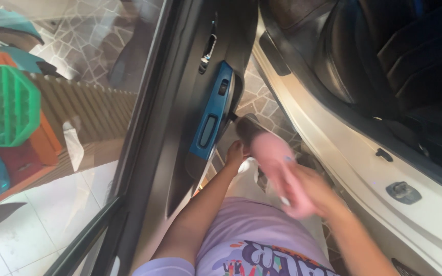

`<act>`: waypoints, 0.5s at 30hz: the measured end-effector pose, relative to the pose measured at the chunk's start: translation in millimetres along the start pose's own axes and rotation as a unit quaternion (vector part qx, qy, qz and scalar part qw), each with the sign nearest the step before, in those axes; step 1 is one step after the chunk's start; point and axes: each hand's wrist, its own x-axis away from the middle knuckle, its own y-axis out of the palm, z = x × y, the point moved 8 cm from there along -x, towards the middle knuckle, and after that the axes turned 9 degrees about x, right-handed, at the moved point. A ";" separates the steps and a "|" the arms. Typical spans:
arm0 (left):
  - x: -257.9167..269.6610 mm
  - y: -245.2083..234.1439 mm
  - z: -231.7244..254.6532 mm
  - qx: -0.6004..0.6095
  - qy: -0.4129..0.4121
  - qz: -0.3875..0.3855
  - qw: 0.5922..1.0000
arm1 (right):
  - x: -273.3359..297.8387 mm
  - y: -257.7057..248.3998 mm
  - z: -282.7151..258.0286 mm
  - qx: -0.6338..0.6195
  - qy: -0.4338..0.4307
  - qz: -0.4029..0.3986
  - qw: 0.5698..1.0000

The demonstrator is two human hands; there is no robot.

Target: The recorder uses a handheld vacuum to clean the seats, floor mats, and door panels of a white car parked in a garage.

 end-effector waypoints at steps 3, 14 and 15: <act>15.3 21.4 15.2 0.090 -0.007 -0.038 0.995 | 30.9 -66.0 38.0 0.037 -0.001 0.037 0.999; 240.7 122.9 160.3 0.415 0.067 -0.245 0.874 | 118.6 -192.5 11.4 0.297 0.003 -0.034 0.954; 262.6 127.0 174.7 0.416 0.069 -0.238 0.875 | 126.5 -196.7 -9.3 0.394 -0.005 -0.009 0.919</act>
